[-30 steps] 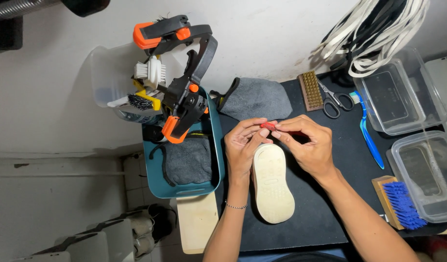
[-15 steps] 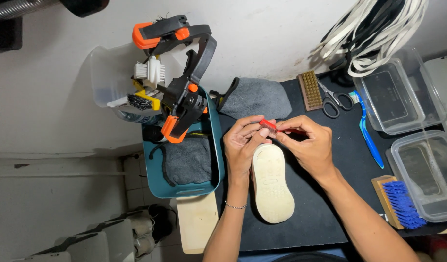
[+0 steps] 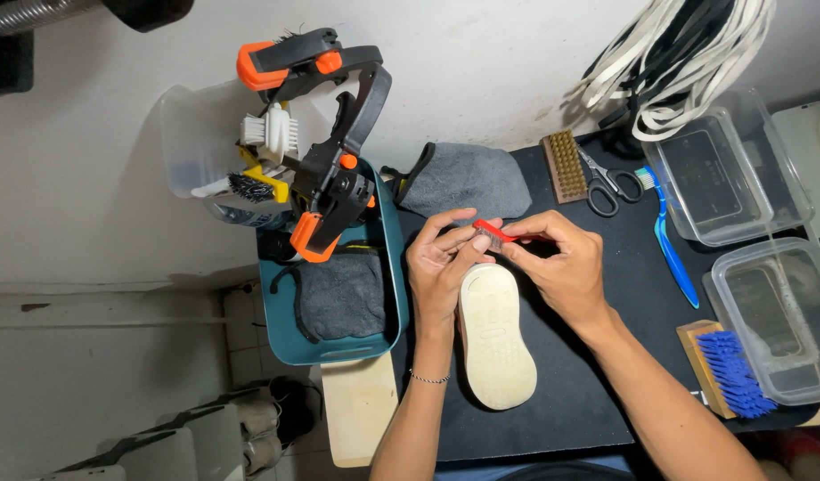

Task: The person holds a white shoe sole and uses a red brush to scrub its surface. They repeatedly dip the brush into a container of water and continue scrubbing the sole on a black mat.

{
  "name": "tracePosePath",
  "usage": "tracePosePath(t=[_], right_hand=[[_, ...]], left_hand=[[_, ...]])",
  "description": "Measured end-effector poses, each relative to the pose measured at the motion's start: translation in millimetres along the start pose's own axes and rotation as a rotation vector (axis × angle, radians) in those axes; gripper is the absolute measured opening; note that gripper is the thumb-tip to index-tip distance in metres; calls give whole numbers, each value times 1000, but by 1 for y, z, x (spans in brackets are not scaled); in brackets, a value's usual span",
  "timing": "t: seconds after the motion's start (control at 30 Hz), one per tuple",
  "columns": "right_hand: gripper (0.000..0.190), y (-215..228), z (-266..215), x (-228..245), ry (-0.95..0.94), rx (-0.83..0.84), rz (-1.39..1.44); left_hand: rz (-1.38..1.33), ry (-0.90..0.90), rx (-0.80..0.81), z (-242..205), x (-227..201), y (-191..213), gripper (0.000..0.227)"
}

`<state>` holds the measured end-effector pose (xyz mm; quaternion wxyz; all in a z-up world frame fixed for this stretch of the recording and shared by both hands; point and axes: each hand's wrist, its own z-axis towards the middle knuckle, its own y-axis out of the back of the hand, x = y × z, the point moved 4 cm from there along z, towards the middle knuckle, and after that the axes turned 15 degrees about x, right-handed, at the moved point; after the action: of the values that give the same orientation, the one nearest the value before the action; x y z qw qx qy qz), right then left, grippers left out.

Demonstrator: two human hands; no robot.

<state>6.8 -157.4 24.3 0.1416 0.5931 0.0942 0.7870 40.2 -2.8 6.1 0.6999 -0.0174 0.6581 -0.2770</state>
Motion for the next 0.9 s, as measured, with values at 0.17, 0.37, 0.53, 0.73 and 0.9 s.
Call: tracePosePath(t=[0.17, 0.37, 0.53, 0.73, 0.9], right_hand=[[15, 0, -1, -3, 44, 3, 12], [16, 1, -3, -6, 32, -7, -11], [15, 1, -4, 2, 37, -14, -20], [15, -4, -1, 14, 26, -29, -13], [17, -5, -5, 5, 4, -31, -7]], left_hand=[[-52, -8, 0, -1, 8, 2, 50], [-121, 22, 1, -1, 9, 4, 58], [-134, 43, -5, -1, 3, -2, 62], [-44, 34, -29, -1, 2, 1, 57], [-97, 26, -15, -1, 3, -2, 67]])
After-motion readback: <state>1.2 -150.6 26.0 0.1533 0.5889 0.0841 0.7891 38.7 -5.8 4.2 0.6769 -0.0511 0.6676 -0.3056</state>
